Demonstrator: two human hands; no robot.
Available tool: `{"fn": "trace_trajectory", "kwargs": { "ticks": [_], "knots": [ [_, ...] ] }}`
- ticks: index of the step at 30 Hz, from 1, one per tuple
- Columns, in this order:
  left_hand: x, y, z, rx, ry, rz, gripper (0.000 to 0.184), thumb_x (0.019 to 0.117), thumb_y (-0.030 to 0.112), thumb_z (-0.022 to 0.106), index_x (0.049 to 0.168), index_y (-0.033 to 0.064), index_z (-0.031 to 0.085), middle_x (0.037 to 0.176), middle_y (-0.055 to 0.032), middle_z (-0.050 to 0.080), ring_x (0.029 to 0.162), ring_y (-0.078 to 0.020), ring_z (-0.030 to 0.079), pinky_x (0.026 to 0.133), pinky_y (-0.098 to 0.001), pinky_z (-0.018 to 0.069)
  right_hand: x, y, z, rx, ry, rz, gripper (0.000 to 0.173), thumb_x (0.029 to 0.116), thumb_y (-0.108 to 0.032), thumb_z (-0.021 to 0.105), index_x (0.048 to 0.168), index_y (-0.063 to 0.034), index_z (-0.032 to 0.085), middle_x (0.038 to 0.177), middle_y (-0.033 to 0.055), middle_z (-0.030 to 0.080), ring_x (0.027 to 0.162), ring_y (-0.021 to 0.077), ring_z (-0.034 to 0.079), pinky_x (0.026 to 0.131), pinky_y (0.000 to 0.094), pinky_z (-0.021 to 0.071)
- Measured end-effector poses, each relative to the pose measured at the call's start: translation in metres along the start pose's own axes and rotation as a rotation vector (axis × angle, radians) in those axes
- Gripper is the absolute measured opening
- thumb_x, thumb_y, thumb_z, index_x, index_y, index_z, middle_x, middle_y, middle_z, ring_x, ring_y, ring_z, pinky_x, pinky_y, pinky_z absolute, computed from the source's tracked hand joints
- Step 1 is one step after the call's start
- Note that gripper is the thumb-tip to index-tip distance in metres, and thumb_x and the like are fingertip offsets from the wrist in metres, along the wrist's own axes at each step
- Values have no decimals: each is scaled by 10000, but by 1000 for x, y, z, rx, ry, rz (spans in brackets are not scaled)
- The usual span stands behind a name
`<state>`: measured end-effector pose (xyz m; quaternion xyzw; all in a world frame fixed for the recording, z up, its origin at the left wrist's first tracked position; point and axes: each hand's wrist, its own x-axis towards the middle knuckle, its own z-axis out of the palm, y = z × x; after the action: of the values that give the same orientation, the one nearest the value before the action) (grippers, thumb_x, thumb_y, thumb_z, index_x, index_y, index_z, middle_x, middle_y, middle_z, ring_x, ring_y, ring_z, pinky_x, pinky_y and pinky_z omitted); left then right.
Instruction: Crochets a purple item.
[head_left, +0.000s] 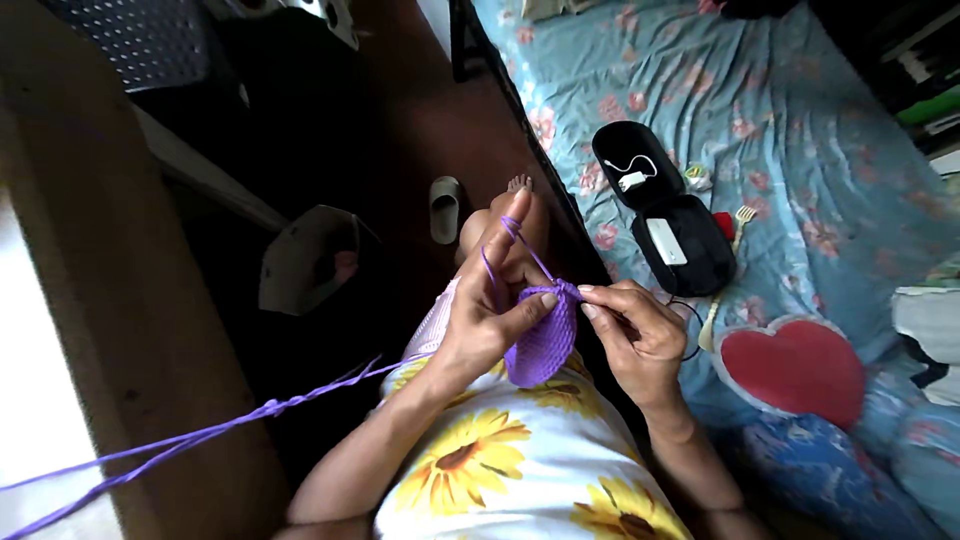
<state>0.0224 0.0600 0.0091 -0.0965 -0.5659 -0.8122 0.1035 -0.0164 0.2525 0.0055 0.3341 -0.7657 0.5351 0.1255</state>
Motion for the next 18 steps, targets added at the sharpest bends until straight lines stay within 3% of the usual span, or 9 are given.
{"fn": "trace_trajectory", "kwargs": {
  "ticks": [4, 11, 15, 18],
  "knots": [
    [0, 1, -2, -86, 3, -41, 930, 890, -107, 617, 1635, 209, 158, 865, -21, 695, 719, -77, 678, 706, -205, 583, -1, 3, -5, -8, -7, -32, 116, 965, -37, 668, 1050, -7, 740, 866, 45, 651, 779, 3, 626, 712, 125, 549],
    [4, 2, -13, -336, -41, -286, 801, 911, -63, 517, 1620, 183, 234, 831, -38, 701, 672, -71, 667, 666, -209, 581, 2, 8, -9, -255, -27, -245, 126, 990, -66, 642, 1028, -29, 756, 821, 99, 650, 741, 86, 628, 668, 171, 522],
    [5, 2, -17, -436, -65, -367, 711, 918, -36, 494, 1579, 166, 331, 824, -35, 715, 667, -69, 672, 655, -209, 580, 2, 12, -12, -194, -54, -236, 136, 988, -62, 638, 1035, -39, 763, 822, 86, 650, 746, 66, 622, 674, 157, 517],
    [6, 1, -19, -421, -82, -365, 726, 903, -56, 499, 1581, 142, 330, 818, -41, 709, 660, -67, 668, 645, -201, 577, 2, 13, -15, -69, -80, -167, 130, 984, -62, 651, 1055, -45, 758, 853, 62, 645, 777, 30, 619, 708, 136, 526]
  ]
}}
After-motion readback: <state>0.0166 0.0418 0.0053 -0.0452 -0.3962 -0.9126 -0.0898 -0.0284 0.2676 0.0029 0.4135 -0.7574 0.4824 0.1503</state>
